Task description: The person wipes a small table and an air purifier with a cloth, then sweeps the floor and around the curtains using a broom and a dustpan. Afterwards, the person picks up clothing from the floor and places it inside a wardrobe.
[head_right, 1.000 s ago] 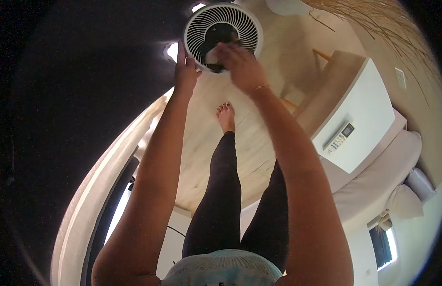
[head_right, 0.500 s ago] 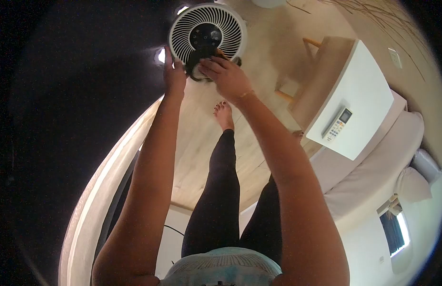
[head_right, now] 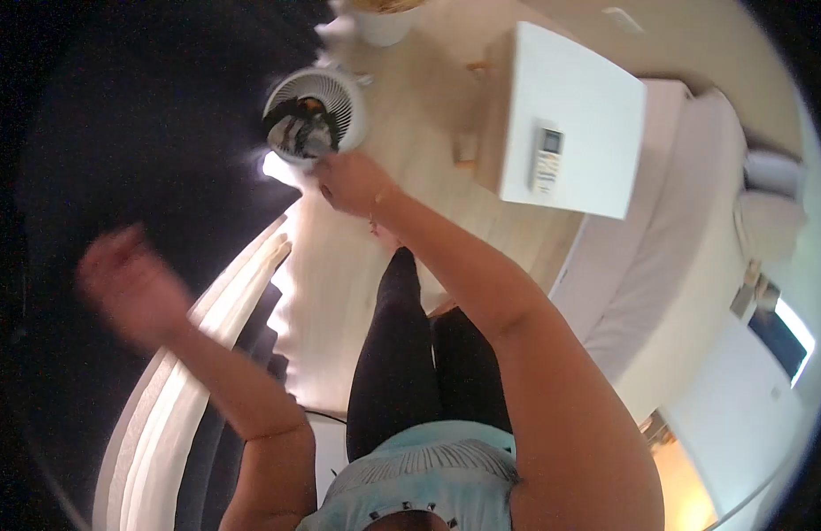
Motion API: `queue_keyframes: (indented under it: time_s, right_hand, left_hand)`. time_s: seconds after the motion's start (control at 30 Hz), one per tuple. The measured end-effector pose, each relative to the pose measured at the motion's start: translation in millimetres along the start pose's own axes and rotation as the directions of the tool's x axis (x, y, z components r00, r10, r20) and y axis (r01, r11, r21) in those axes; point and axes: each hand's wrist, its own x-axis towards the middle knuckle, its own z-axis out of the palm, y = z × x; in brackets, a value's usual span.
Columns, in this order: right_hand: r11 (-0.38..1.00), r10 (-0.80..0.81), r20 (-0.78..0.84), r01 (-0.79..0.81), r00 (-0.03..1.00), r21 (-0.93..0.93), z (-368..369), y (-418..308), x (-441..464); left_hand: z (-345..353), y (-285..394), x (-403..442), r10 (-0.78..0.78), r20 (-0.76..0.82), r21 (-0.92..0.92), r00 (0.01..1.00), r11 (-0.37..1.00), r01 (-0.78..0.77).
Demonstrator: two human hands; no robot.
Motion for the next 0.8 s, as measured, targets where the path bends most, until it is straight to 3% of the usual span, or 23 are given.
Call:
queue_keyframes:
  time_s: [0.03,0.07,0.13,0.2,0.3,0.33,0.4,0.53,0.6,0.7,0.73,0.8]
  right_hand:
    - [0.997,0.070,0.120,-0.065,0.990,-0.042,-0.6,2.3,-32.4]
    - [0.988,0.145,0.234,-0.128,0.961,-0.086,-3.4,4.4,-69.3]
    - [0.937,0.348,0.347,-0.337,0.871,-0.094,-26.5,8.1,-145.2]
    - [0.867,0.493,0.237,-0.494,0.837,-0.056,-3.6,45.3,-255.6]
    - [0.529,0.849,0.011,-0.849,0.529,0.005,-6.4,52.4,-419.1]
    - [0.388,0.922,-0.040,-0.920,0.386,0.062,-2.0,35.1,-472.5]
    - [0.225,0.974,-0.082,-0.953,0.212,0.203,23.5,-6.8,-576.4]
    - [-0.120,0.986,-0.028,-0.829,-0.161,0.547,110.6,-138.0,-719.2]
    - [-0.257,0.939,-0.020,-0.736,-0.344,0.627,179.0,-214.8,-760.4]
    - [-0.544,0.701,0.166,-0.370,-0.693,0.753,265.7,-339.6,-780.3]
    - [-0.612,0.602,0.248,-0.238,-0.759,0.754,294.5,-373.1,-783.9]
    - [-0.741,0.386,0.489,0.052,-0.782,0.669,347.9,-428.6,-763.8]
  left_hand:
    - [-23.4,57.9,28.9,0.220,0.288,-0.069,0.932,0.975,-0.209]
    - [-43.7,116.7,42.9,0.121,0.162,-0.375,0.979,0.925,-0.052]
    - [-44.1,205.4,52.5,0.311,0.277,-0.625,0.909,0.777,-0.075]
    - [-26.0,259.1,45.7,0.421,0.369,-0.734,0.829,0.678,-0.018]
    - [7.9,313.9,15.8,0.524,0.440,-0.828,0.729,0.551,0.103]
    - [23.5,331.1,3.5,0.547,0.470,-0.840,0.693,0.518,0.161]
    - [50.0,363.2,-34.2,0.609,0.509,-0.855,0.609,0.441,0.274]
    - [109.8,423.1,-113.4,0.721,0.551,-0.789,0.421,0.286,0.543]
    - [135.4,453.9,-160.8,0.770,0.558,-0.695,0.310,0.230,0.681]
    - [160.7,508.9,-236.2,0.837,0.529,-0.524,0.144,0.188,0.831]
    - [163.9,527.5,-262.8,0.856,0.509,-0.460,0.093,0.179,0.869]
    - [174.6,559.6,-310.7,0.886,0.464,-0.328,0.008,0.164,0.931]
